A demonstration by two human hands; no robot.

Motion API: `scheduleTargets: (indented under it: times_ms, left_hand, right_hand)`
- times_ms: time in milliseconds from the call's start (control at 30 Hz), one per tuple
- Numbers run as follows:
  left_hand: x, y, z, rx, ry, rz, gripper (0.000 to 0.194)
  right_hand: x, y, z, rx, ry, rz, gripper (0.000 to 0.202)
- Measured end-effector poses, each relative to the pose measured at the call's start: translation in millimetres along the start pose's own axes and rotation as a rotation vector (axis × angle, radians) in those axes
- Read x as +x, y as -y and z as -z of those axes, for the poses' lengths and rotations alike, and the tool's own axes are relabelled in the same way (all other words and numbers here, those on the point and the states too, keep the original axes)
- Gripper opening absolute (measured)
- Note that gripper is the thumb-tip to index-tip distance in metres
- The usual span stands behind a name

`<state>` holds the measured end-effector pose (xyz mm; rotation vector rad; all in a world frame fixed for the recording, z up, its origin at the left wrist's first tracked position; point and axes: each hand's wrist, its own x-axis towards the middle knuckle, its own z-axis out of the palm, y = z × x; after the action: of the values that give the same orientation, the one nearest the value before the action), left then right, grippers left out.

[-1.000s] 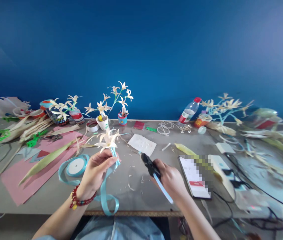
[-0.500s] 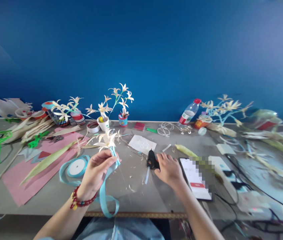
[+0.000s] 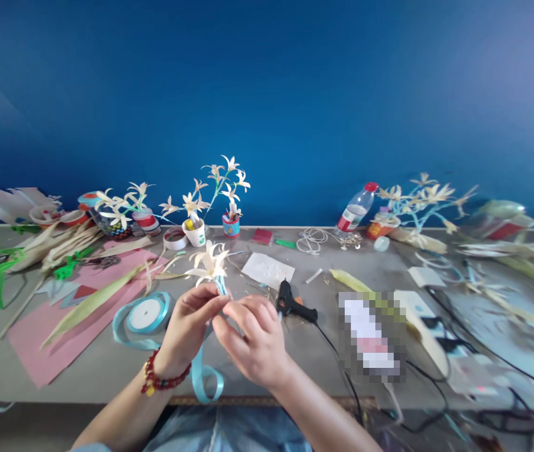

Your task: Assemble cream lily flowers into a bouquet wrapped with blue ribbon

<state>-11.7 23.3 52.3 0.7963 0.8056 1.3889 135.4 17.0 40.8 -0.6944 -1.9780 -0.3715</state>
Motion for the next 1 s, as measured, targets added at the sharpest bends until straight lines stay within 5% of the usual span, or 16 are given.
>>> scheduleTargets:
  times_ms: [433,800,1000]
  left_hand:
    - [-1.6,-1.5,1.1,0.024,0.08,-0.042,0.009]
    - [-6.7,-8.8,-1.9,0.153,0.052,-0.054,0.009]
    - [-7.7,-10.4,-0.6,0.215,0.072,-0.045,0.011]
  right_hand:
    - [0.4,-0.4,4.4,0.141,-0.144,-0.11,0.019]
    - [-4.5,2.6,5.8,0.281,-0.122,-0.237,0.027]
    - [-10.7,5.3,3.6,0.541,-0.152,-0.512,0.024]
